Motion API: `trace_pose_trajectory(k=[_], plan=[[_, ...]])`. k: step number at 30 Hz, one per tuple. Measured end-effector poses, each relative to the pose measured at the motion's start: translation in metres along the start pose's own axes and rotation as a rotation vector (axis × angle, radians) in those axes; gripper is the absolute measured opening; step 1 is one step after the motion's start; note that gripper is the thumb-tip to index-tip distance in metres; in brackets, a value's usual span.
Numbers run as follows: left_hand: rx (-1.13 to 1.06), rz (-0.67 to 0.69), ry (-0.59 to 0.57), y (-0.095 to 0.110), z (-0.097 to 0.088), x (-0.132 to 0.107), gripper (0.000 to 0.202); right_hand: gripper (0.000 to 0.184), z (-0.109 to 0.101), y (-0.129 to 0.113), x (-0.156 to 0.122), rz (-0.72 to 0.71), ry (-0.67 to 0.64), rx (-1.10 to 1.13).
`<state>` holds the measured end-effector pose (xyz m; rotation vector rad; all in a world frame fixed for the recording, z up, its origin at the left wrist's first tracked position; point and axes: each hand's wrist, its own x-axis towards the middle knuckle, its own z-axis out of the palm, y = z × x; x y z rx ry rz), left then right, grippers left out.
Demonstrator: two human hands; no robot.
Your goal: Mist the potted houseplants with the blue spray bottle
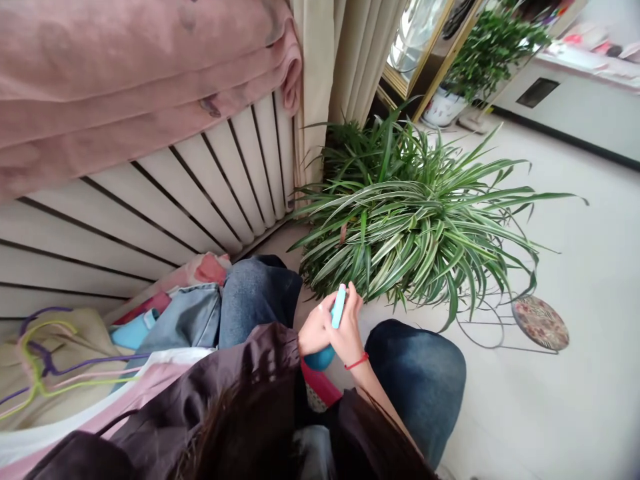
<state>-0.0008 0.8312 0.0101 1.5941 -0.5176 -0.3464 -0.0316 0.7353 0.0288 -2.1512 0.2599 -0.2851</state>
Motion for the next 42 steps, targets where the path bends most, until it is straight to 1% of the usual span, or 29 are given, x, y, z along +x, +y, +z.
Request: trace_pose_trajectory(k=[1,3,5,6,8,11,12,14,16,18,20,22,24,28,32,34,37,40,42], plan=[[-0.044,-0.021,0.023,0.0,-0.001,0.001,0.048,0.086,0.002,-0.002,-0.001,-0.002,-0.027,-0.006],[-0.08,-0.046,0.064,-0.003,-0.004,0.002,0.047,0.093,0.004,-0.004,-0.007,-0.016,-0.082,-0.009],[0.005,-0.068,0.076,-0.006,-0.008,0.001,0.046,0.092,0.007,0.002,-0.018,-0.023,-0.103,0.006],[0.072,-0.075,0.081,-0.007,-0.01,0.0,0.043,0.09,0.008,0.009,-0.026,-0.014,-0.114,0.029],[0.184,-0.068,0.111,-0.009,-0.011,-0.002,0.038,0.085,0.013,0.031,-0.042,0.019,-0.146,0.082],[0.183,-0.108,0.158,-0.009,-0.009,-0.004,0.032,0.087,0.023,0.069,-0.065,0.11,-0.212,0.171],[0.182,-0.139,0.157,-0.009,-0.007,-0.004,0.03,0.086,0.027,0.079,-0.071,0.153,-0.231,0.214],[0.219,-0.195,0.139,-0.009,-0.003,-0.004,0.026,0.088,0.034,0.09,-0.078,0.185,-0.263,0.313],[0.274,-0.217,0.128,-0.011,0.0,-0.004,0.022,0.087,0.039,0.092,-0.081,0.192,-0.291,0.39],[0.286,-0.223,0.131,-0.016,0.001,-0.003,0.021,0.08,0.043,0.09,-0.08,0.214,-0.298,0.426],[0.264,-0.228,0.141,-0.021,0.001,-0.003,0.027,0.072,0.045,0.09,-0.079,0.242,-0.287,0.439],[0.233,-0.247,0.149,-0.026,0.002,-0.003,0.032,0.067,0.047,0.091,-0.079,0.254,-0.26,0.444],[0.236,-0.257,0.152,-0.028,0.002,-0.003,0.028,0.067,0.048,0.093,-0.081,0.252,-0.235,0.453],[0.283,-0.273,0.156,-0.025,0.002,-0.003,0.017,0.067,0.051,0.094,-0.083,0.281,-0.231,0.475],[0.205,-0.247,0.165,-0.02,0.002,-0.001,0.022,0.069,0.051,0.095,-0.083,0.316,-0.225,0.431],[0.174,-0.221,0.168,-0.019,0.003,-0.001,0.026,0.067,0.05,0.095,-0.083,0.315,-0.219,0.414],[0.214,-0.211,0.169,-0.02,0.005,-0.002,0.025,0.063,0.05,0.093,-0.084,0.291,-0.202,0.416],[0.264,-0.204,0.185,-0.02,0.004,-0.003,0.022,0.064,0.051,0.089,-0.083,0.254,-0.19,0.424],[0.249,-0.199,0.191,-0.018,0.003,-0.003,0.023,0.063,0.05,0.088,-0.082,0.244,-0.195,0.422]])
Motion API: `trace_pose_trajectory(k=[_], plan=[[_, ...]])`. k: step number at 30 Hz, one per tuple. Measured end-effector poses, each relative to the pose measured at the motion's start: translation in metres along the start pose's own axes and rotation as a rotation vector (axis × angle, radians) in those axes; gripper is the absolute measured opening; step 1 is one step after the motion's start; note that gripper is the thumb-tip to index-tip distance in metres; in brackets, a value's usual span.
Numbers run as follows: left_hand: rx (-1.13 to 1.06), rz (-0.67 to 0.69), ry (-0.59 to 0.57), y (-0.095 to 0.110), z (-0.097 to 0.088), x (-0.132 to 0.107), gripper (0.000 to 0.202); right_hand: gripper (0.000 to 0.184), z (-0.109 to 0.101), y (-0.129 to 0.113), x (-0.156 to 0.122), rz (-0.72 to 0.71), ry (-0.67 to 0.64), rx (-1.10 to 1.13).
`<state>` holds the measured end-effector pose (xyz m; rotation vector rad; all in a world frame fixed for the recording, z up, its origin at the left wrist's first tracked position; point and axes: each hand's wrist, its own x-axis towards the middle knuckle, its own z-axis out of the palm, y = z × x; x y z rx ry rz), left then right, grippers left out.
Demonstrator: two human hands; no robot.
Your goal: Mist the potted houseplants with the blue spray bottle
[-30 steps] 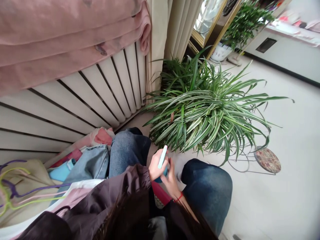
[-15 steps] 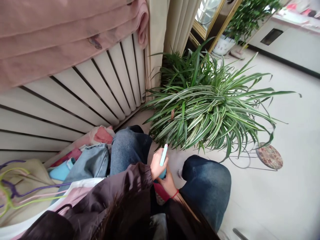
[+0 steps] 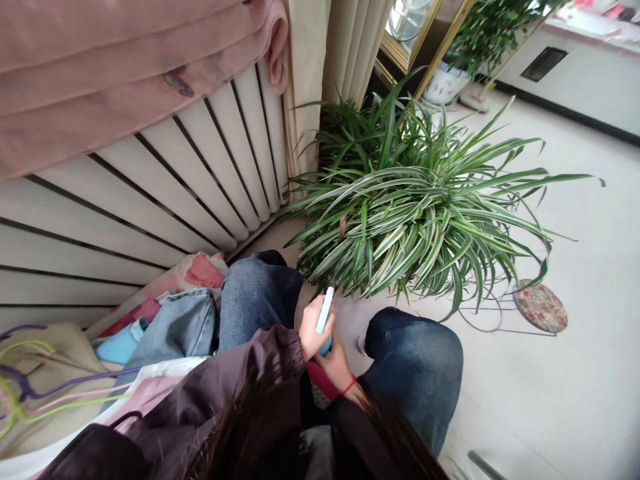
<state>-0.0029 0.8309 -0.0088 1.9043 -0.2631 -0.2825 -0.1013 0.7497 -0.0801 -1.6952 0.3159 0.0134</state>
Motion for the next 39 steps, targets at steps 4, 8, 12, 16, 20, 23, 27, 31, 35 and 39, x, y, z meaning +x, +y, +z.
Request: trace_pose_trajectory(k=[4,8,12,16,20,23,27,31,35,39], plan=[[-0.036,-0.045,-0.014,0.007,-0.003,0.001,0.029,0.062,-0.001,-0.004,0.002,0.016,-0.005,-0.021],[-0.005,-0.047,-0.033,0.01,-0.005,-0.001,0.031,0.07,-0.001,-0.008,0.002,0.021,-0.033,-0.021],[-0.016,-0.069,-0.004,0.009,-0.006,-0.002,0.029,0.075,-0.001,-0.011,0.003,0.033,-0.049,0.01],[-0.059,-0.081,0.016,0.012,-0.006,0.0,0.037,0.071,-0.003,-0.016,0.005,0.044,-0.019,0.02],[-0.022,-0.066,0.042,0.018,-0.012,0.008,0.036,0.072,-0.001,-0.033,0.01,0.04,-0.041,0.029],[0.015,-0.054,0.084,0.026,-0.024,0.018,0.033,0.068,0.006,-0.047,0.018,0.025,-0.037,0.008],[-0.024,-0.087,0.147,0.038,-0.041,0.033,0.035,0.069,0.015,-0.06,0.033,-0.009,-0.04,0.015],[-0.052,-0.095,0.194,0.044,-0.049,0.037,0.033,0.07,0.017,-0.068,0.039,0.002,-0.062,0.002],[-0.023,-0.097,0.217,0.041,-0.051,0.033,0.032,0.067,0.016,-0.075,0.038,0.008,-0.108,-0.008],[-0.069,-0.119,0.259,0.034,-0.049,0.031,0.034,0.067,0.012,-0.079,0.039,0.005,-0.122,-0.056]])
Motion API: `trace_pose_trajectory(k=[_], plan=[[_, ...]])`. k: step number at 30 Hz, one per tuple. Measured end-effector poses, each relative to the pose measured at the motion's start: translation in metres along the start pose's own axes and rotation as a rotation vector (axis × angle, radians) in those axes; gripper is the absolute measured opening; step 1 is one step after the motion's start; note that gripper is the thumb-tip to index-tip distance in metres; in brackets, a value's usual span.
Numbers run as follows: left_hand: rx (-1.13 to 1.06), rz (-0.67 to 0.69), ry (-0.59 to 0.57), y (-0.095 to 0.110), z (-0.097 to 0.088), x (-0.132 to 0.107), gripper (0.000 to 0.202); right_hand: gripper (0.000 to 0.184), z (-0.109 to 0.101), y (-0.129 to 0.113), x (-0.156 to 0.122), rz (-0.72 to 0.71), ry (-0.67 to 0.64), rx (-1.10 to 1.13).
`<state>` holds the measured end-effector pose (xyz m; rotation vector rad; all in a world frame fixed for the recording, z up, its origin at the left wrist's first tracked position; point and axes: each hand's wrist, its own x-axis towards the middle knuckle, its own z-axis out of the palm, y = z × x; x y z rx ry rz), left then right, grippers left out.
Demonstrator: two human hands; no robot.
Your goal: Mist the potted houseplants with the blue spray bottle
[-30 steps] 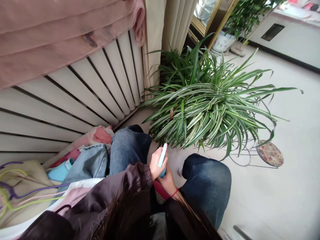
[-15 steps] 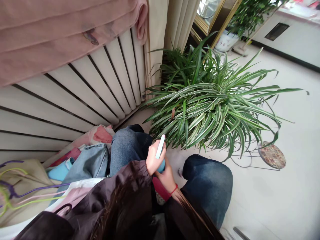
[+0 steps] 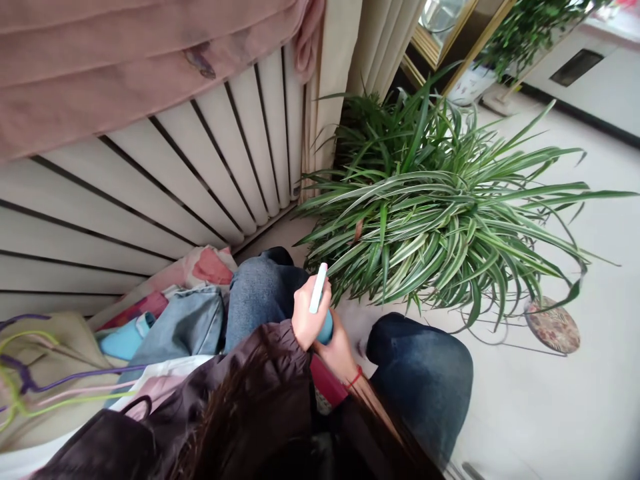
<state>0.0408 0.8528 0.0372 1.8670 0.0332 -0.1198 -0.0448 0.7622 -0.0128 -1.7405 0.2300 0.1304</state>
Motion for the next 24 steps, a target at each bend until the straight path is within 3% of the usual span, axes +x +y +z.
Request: trace_pose_trajectory(k=[7,15,24], plan=[[0.042,-0.06,0.043,-0.007,0.001,-0.003,0.034,0.068,-0.011,-0.003,0.003,0.043,-0.103,-0.093],[0.046,-0.11,0.067,-0.01,0.001,-0.007,0.045,0.072,-0.014,-0.001,0.003,0.058,-0.13,-0.089],[0.082,-0.128,0.084,-0.01,0.003,-0.008,0.044,0.074,-0.023,-0.001,0.005,0.125,-0.189,-0.12]])
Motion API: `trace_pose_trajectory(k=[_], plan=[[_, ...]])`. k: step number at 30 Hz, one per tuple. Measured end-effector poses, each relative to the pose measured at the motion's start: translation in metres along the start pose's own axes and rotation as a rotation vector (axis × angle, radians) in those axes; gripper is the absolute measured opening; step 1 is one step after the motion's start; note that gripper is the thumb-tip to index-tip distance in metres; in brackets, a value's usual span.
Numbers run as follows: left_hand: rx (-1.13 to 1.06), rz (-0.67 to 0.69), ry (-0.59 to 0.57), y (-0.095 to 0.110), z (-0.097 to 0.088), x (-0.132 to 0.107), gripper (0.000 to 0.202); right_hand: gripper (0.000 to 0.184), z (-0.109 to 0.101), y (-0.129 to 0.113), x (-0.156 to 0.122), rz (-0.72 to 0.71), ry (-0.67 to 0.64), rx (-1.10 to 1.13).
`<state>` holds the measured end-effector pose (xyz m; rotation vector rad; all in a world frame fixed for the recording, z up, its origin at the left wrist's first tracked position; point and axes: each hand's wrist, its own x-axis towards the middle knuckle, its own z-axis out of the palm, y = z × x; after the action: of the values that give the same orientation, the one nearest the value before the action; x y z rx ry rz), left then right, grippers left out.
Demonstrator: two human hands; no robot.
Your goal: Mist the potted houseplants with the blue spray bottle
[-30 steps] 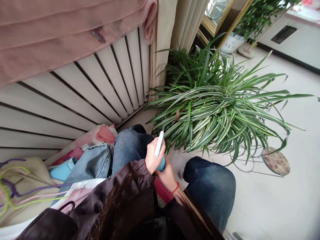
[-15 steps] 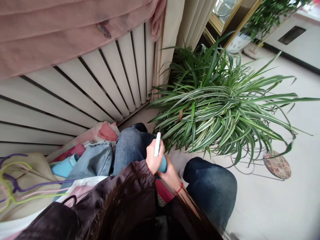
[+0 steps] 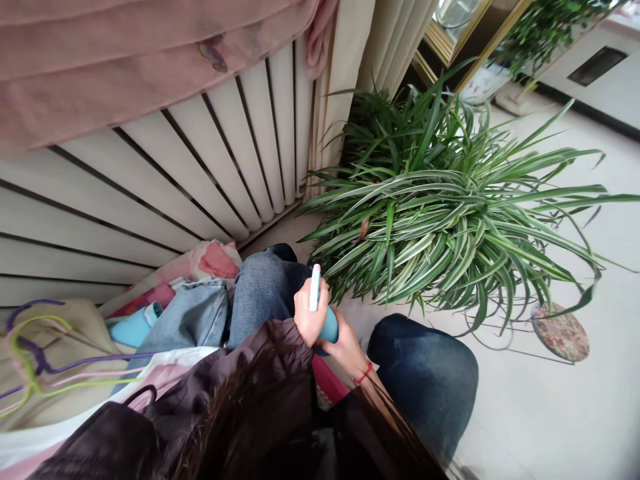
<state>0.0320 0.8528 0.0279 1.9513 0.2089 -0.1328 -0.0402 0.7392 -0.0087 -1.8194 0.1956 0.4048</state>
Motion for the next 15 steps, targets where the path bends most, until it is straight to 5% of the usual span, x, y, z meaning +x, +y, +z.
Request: trace_pose_trajectory(k=[9,15], plan=[[-0.033,0.116,-0.126,0.02,0.005,0.014,0.032,0.07,0.011,-0.009,0.001,-0.021,0.189,0.125],[-0.014,0.164,-0.209,0.034,0.006,0.025,0.04,0.067,0.01,-0.012,0.007,-0.061,0.257,0.172]])
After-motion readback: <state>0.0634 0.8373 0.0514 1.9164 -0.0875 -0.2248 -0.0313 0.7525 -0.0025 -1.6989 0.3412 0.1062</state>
